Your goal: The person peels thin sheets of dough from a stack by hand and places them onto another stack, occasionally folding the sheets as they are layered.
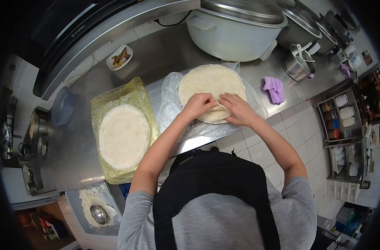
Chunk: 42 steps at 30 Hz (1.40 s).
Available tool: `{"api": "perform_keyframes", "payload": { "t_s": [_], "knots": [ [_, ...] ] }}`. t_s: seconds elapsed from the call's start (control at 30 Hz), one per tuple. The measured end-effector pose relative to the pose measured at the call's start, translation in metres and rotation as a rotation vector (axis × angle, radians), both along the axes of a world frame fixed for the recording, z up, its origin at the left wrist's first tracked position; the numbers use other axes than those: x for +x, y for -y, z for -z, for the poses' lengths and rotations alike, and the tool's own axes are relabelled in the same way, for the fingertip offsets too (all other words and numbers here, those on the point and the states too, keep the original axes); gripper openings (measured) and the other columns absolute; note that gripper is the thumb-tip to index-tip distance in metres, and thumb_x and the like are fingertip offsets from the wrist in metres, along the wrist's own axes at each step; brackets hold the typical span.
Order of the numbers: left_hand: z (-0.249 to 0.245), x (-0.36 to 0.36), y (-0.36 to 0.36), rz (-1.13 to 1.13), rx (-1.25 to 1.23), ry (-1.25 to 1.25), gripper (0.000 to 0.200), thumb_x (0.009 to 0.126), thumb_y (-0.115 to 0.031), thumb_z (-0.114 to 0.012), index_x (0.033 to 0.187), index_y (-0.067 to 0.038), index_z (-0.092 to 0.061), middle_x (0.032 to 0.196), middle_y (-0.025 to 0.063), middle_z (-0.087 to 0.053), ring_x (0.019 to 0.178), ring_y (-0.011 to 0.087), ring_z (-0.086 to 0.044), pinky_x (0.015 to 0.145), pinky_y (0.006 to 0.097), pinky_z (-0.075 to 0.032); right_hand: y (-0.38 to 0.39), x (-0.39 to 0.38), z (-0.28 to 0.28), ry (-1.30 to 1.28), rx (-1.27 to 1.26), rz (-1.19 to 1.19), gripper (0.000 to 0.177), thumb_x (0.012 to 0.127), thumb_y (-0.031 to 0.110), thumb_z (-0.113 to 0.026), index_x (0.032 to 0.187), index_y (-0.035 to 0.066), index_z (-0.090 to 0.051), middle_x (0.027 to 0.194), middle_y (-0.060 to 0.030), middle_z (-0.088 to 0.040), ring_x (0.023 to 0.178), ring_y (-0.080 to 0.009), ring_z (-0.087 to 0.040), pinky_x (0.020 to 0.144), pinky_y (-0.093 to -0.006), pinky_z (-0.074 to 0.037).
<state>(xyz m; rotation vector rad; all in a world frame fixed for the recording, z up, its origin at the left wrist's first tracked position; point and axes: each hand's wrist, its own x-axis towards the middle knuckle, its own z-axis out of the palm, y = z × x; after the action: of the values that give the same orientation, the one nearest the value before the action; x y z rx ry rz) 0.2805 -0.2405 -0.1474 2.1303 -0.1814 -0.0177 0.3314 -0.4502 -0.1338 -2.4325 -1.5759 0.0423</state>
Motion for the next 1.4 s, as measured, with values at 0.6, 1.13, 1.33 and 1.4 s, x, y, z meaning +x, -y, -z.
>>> {"api": "perform_keyframes", "payload": {
  "t_s": [0.6,1.13,1.33,1.4],
  "knots": [
    [0.015,-0.080,-0.016,-0.428,0.003,0.354,0.025,0.072,-0.014,-0.069,0.092,-0.001,-0.061,0.091,0.0108,-0.060,0.085,0.0265,-0.055,0.075,0.0341,-0.045,-0.024,0.039,-0.027,-0.270,-0.034,-0.034,0.023,0.076,0.018,-0.065,0.072,0.000,-0.051,0.063,-0.0191,-0.055,0.071,-0.0367,-0.058,0.064,-0.0452,-0.043],
    [0.012,-0.029,0.042,-0.199,0.325,0.525,0.036,0.066,-0.017,-0.069,0.099,-0.008,-0.059,0.091,0.0067,-0.053,0.092,0.0254,-0.050,0.078,0.0377,-0.038,-0.003,0.021,-0.024,-0.311,0.002,0.020,0.030,0.070,0.018,-0.068,0.094,0.003,-0.059,0.094,-0.0168,-0.063,0.089,-0.0338,-0.058,0.078,-0.0405,-0.045],
    [0.006,-0.023,0.029,-0.084,0.311,0.477,0.019,0.067,-0.003,-0.063,0.085,-0.007,-0.066,0.081,0.0063,-0.055,0.083,0.0254,-0.053,0.072,0.0361,-0.042,0.047,0.019,0.017,0.010,0.300,0.320,0.063,0.067,0.014,-0.068,0.124,0.002,-0.044,0.132,-0.0196,-0.043,0.120,-0.0349,-0.042,0.100,-0.0423,-0.034],
    [0.000,-0.030,0.014,-0.139,0.151,0.484,0.021,0.065,-0.001,-0.062,0.086,-0.004,-0.066,0.079,0.0078,-0.058,0.082,0.0272,-0.054,0.074,0.0371,-0.045,0.049,0.014,0.010,-0.027,0.316,0.337,0.065,0.070,0.019,-0.068,0.127,0.002,-0.042,0.134,-0.0197,-0.041,0.122,-0.0348,-0.040,0.101,-0.0440,-0.032]
  ]
}}
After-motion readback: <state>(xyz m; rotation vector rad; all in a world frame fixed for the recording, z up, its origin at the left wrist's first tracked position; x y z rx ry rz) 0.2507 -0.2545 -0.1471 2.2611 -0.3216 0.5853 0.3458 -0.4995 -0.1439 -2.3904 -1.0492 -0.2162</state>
